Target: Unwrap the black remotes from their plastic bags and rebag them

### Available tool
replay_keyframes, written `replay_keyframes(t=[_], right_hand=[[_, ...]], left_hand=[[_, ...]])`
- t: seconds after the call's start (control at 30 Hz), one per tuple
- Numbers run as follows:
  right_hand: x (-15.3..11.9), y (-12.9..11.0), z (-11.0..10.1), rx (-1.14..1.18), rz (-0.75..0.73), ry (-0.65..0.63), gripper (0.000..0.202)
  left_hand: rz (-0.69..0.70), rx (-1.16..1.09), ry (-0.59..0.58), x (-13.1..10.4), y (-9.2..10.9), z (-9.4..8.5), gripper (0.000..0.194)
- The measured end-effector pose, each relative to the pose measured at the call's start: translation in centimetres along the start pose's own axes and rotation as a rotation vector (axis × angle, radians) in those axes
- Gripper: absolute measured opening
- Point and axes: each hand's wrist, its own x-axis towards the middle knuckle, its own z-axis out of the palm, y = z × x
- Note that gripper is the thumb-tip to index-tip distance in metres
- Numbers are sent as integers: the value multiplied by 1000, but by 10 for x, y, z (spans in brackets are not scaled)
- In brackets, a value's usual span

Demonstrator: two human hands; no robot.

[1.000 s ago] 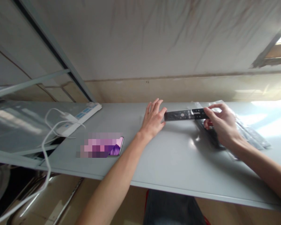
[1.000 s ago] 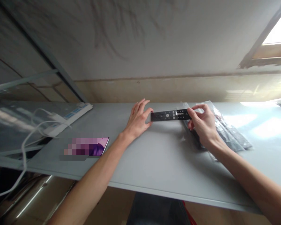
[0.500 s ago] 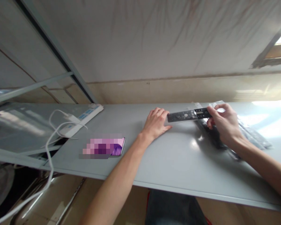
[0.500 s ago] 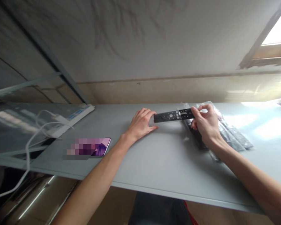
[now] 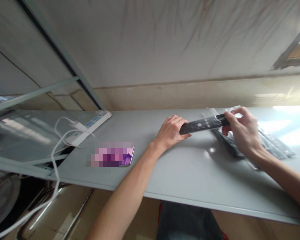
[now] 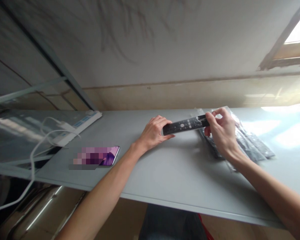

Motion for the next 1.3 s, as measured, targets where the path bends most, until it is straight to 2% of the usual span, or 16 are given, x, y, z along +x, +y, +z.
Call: replay_keyframes(t=[0.17, 0.37, 0.6, 0.93, 1.3], right_hand=[[-15, -12, 10, -93, 25, -125, 48], [-31, -26, 18, 47, 118, -301, 48], [-34, -30, 16, -21, 75, -321, 43], [-31, -25, 14, -130, 40, -271, 36], [-31, -17, 13, -97, 17, -372, 42]], left_hand=[[1, 13, 11, 0, 3, 1, 32], [-48, 98, -25, -2, 1, 1, 17], [-74, 125, -59, -3, 2, -3, 16], [-81, 137, -49, -3, 1, -2, 19], [-75, 126, -67, -3, 3, -4, 10]])
